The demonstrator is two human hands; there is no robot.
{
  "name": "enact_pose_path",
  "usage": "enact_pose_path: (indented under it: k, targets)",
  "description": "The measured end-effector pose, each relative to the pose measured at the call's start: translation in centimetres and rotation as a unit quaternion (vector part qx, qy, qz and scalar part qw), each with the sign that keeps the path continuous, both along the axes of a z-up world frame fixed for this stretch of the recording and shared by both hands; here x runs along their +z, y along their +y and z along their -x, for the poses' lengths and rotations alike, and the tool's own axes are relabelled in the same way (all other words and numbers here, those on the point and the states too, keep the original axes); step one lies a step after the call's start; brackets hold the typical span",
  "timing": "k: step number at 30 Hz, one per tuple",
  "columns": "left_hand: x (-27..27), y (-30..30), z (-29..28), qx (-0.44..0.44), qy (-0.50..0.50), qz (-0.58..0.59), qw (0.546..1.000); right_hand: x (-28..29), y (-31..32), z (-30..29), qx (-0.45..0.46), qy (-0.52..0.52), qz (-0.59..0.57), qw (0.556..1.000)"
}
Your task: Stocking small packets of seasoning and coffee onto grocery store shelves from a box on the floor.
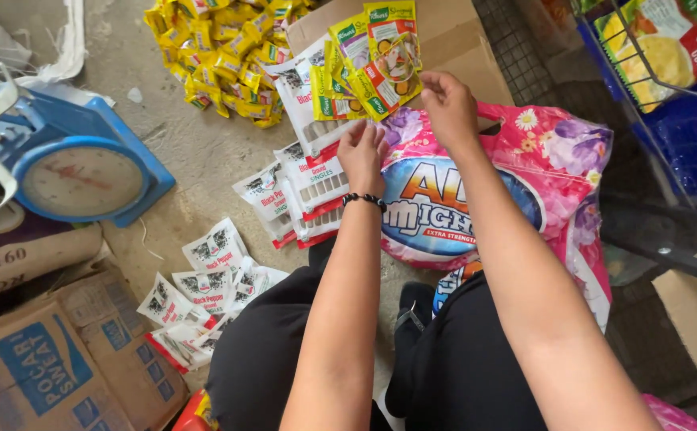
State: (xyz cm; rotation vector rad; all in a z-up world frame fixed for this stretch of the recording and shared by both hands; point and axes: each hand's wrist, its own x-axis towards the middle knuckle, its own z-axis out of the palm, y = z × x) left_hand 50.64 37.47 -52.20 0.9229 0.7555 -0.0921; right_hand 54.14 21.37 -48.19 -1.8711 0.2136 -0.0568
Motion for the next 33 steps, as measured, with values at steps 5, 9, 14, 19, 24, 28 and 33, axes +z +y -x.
enact_pose_path:
  k: [5,9,14,19,24,28,33]
  targets:
    - [-1.0,-0.8,-1.4,0.015,-0.005,0.005,1.0,-1.9,-0.3,-1.4,0.021,0.009,0.036,0.999]
    - [-0.3,-0.8,-1.9,-0.004,0.006,0.001,1.0,-2.6,0.3,-1.2,0.102,-0.025,0.139,0.985]
    - [-0.8,-0.8,-1.7,-0.037,-0.012,0.016,0.999,-2.1,1.1,0.2,0.169,-0.087,0.235,0.953]
    - [-2.2,-1.2,-1.4,-0.005,-0.045,-0.092,0.995,1.1,1.8,1.0,0.185,0.035,0.204,0.961]
    - [-0.6,-1.2,-2.0,0.023,-0.185,-0.133,0.973,2.4,1.7,0.8,0.123,-0.058,0.132,0.982]
    - [4.5,-0.5,-1.4,0.009,-0.225,-0.179,0.958,3.4,0.9,1.0,0.083,-0.094,0.027,0.992]
    - [9.0,-0.6,-0.1,-0.019,-0.224,-0.104,0.969,6.4,0.4,2.9,0.063,-0.084,0.003,0.994]
